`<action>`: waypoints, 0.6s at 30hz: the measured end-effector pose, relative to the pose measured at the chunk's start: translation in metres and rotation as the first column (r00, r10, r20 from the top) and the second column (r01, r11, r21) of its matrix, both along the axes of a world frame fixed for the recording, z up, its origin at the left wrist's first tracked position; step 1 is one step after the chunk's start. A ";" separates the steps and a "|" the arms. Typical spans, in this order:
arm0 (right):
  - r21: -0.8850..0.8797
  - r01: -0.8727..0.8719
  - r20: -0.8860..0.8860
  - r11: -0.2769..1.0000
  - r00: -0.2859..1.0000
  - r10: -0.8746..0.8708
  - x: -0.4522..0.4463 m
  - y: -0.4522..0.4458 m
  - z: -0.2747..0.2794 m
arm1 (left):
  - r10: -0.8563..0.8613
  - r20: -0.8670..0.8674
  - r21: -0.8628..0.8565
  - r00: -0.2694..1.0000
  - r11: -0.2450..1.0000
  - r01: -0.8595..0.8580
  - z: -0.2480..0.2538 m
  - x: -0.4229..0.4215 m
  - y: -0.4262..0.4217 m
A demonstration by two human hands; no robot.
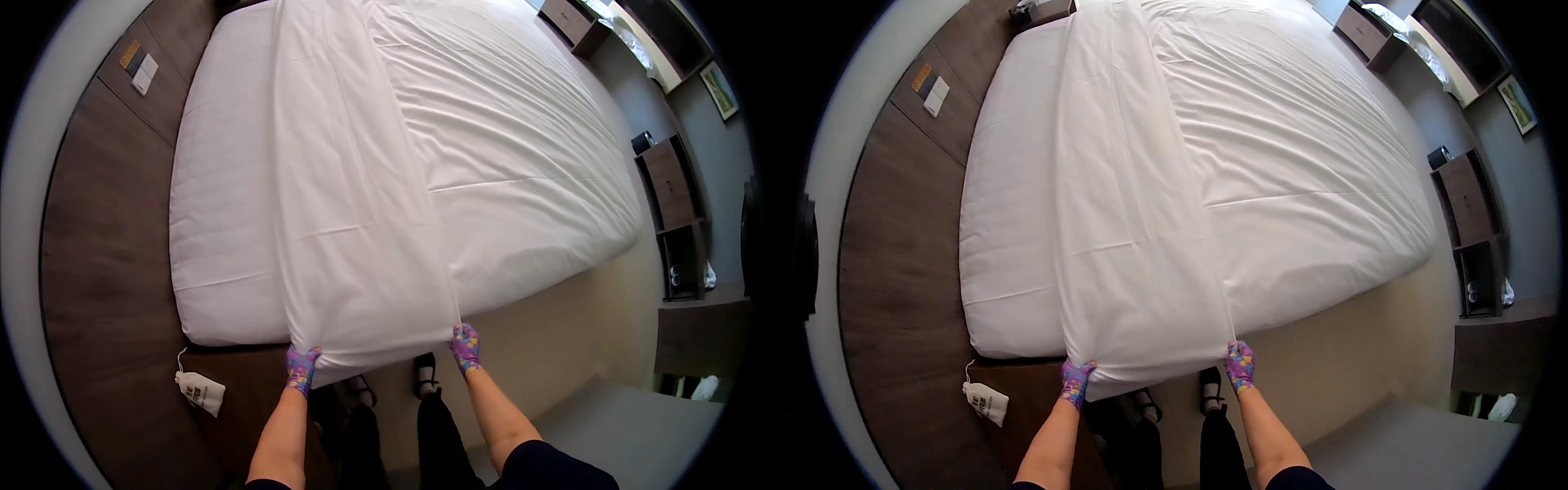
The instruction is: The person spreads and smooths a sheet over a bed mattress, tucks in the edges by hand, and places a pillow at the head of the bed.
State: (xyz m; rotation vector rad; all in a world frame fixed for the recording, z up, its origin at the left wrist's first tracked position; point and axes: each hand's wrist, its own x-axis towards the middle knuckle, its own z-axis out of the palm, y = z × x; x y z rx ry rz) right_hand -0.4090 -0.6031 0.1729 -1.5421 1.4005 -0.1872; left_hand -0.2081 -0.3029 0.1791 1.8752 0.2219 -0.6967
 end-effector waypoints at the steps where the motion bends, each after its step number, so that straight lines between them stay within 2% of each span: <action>1: 0.030 -0.027 -0.025 0.999 0.999 0.028 -0.006 -0.002 -0.004 | 0.006 -0.048 0.013 0.999 1.000 -0.006 -0.004 -0.001 0.003; 2: 0.034 -0.035 -0.025 0.999 0.999 0.036 -0.007 -0.001 -0.006 | 0.014 -0.048 0.017 0.999 1.000 -0.013 -0.002 -0.003 0.002; 4: 0.166 0.007 -0.048 0.986 0.999 0.001 -0.007 -0.003 -0.012 | 0.000 -0.072 0.244 0.997 0.970 0.017 0.003 -0.003 -0.004; 6: 0.203 -0.030 0.004 0.979 1.000 0.030 -0.011 -0.002 -0.014 | 0.063 -0.025 0.197 0.998 0.979 -0.057 -0.020 -0.009 0.003; 8: 0.245 -0.070 0.050 0.967 0.997 0.059 -0.028 0.003 -0.026 | 0.208 -0.136 0.198 0.969 0.964 -0.180 -0.024 -0.014 0.010; 9: 0.005 -0.161 -0.081 0.987 0.984 0.161 -0.044 0.003 -0.050 | 0.217 -0.138 0.203 0.966 0.961 -0.187 -0.025 -0.016 0.010; 10: -0.223 -0.272 -0.230 0.936 0.948 0.221 -0.053 0.003 -0.062 | 0.179 -0.082 0.350 0.980 0.926 -0.140 -0.024 -0.019 0.008; 11: -0.229 -0.277 -0.226 0.933 0.948 0.226 -0.046 -0.003 -0.060 | 0.133 -0.026 0.484 0.991 0.869 -0.104 -0.024 -0.019 0.002; 13: 0.166 -0.314 -0.331 0.935 0.875 0.353 -0.036 -0.015 -0.053 | 0.140 0.008 0.449 0.990 0.884 -0.128 -0.017 -0.025 -0.004; 14: 0.164 -0.310 -0.330 0.936 0.877 0.349 -0.036 -0.014 -0.045 | 0.137 0.041 0.415 0.990 0.899 -0.142 -0.014 -0.027 -0.004; 15: 0.240 -0.226 -0.310 0.944 0.904 0.295 -0.033 -0.013 -0.032 | 0.124 -0.030 0.411 0.992 0.906 -0.101 -0.019 -0.028 0.002; 16: 0.315 -0.137 -0.292 0.939 0.927 0.234 -0.029 -0.014 -0.026 | 0.112 -0.024 0.403 0.993 0.911 -0.093 -0.024 -0.031 0.005; 18: 0.274 -0.125 -0.301 0.954 0.930 0.209 -0.055 -0.018 -0.054 | 0.053 -0.006 0.321 0.999 0.946 -0.048 -0.018 -0.037 0.012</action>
